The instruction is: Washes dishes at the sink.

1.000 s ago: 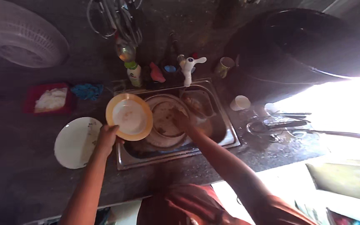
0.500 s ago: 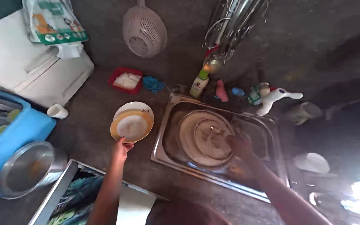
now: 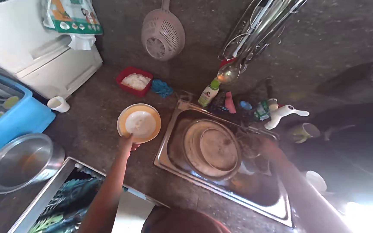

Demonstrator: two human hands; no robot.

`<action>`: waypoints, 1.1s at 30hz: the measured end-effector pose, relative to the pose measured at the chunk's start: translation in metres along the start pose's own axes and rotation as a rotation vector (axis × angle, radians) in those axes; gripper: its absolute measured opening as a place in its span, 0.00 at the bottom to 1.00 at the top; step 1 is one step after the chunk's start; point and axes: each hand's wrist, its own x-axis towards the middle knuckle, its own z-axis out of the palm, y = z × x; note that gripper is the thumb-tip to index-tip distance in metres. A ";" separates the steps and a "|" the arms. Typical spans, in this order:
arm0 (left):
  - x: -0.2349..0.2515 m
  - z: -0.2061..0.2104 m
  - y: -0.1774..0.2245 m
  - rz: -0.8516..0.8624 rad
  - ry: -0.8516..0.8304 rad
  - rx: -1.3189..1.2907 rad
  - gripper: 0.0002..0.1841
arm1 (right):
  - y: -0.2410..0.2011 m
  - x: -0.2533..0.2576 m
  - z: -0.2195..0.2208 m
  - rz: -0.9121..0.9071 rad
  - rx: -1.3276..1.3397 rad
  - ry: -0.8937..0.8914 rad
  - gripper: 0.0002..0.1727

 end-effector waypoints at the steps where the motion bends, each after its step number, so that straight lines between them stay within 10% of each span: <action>1: 0.001 -0.002 0.000 0.029 0.019 0.130 0.21 | -0.004 0.001 -0.004 0.003 -0.063 -0.006 0.21; 10: -0.012 -0.010 0.004 0.134 0.060 0.594 0.32 | -0.026 0.018 -0.030 0.143 -0.119 0.028 0.29; 14: -0.004 -0.013 -0.005 0.133 0.060 0.548 0.33 | -0.040 0.019 -0.057 -0.070 -0.082 -0.212 0.24; 21: 0.035 -0.009 -0.045 0.191 0.052 0.366 0.34 | -0.009 0.031 -0.038 0.056 0.231 0.106 0.22; 33: 0.023 -0.012 -0.036 0.202 0.048 0.361 0.34 | -0.025 0.019 -0.028 -0.010 0.641 -0.178 0.15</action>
